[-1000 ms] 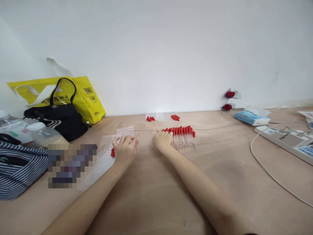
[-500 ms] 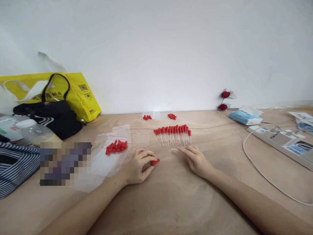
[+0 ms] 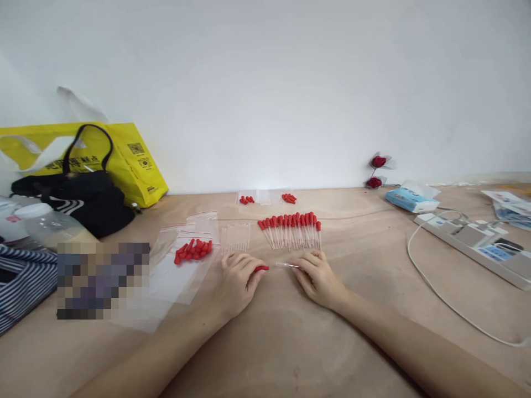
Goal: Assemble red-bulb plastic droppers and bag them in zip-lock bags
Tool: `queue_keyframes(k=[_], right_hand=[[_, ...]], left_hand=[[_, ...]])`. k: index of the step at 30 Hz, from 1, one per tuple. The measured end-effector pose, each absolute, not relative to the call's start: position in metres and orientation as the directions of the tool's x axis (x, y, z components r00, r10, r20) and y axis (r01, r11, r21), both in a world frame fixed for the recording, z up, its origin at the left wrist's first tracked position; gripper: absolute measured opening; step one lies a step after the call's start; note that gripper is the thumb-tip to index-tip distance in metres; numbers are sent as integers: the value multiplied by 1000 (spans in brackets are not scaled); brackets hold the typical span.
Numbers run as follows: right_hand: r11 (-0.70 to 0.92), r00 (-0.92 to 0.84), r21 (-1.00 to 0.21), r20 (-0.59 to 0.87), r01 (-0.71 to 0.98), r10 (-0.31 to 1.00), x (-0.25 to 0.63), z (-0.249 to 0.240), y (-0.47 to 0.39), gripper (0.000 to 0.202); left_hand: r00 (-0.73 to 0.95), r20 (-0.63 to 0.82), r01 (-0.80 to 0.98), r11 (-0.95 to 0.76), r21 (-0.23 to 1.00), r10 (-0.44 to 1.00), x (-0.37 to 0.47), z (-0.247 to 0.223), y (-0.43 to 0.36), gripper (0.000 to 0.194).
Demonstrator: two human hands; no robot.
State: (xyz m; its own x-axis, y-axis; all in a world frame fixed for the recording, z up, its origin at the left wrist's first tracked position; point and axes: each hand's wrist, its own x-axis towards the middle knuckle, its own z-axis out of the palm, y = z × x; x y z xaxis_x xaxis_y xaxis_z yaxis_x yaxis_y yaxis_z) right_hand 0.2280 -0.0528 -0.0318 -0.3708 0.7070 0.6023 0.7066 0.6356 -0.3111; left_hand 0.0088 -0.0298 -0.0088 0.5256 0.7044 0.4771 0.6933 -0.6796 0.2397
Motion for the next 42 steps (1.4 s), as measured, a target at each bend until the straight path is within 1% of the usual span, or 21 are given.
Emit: queue_keyframes(k=[4, 10, 19, 23, 26, 30, 35, 42], right_hand=[[651, -361, -297, 639, 699, 679, 223, -31, -55, 22], [648, -365, -284, 639, 706, 677, 218, -29, -59, 20], [710, -430, -184, 684, 680, 589, 213, -30, -62, 18], [736, -467, -136, 693, 663, 549, 215, -29, -61, 24], [754, -499, -75, 707, 652, 501, 219, -27, -59, 31], [766, -524, -5, 726, 643, 445, 222, -23, -58, 32], [741, -528, -6, 699, 671, 483, 219, -21, -60, 25], [732, -519, -37, 680, 680, 517, 214, -22, -63, 23]], left_hand=[[520, 458, 689, -671, 275, 722, 12, -11, -32, 14], [531, 468, 664, -690, 288, 707, 13, -12, -31, 17], [491, 482, 659, -672, 339, 725, 14, -12, -31, 18], [523, 476, 620, -699, 357, 707, 12, -11, -31, 17], [565, 475, 578, -735, 354, 674, 12, -9, -33, 16], [600, 483, 539, -768, 346, 638, 14, -8, -35, 16], [624, 478, 529, -784, 324, 618, 16, -8, -39, 18], [640, 483, 522, -800, 297, 597, 16, -11, -39, 16]])
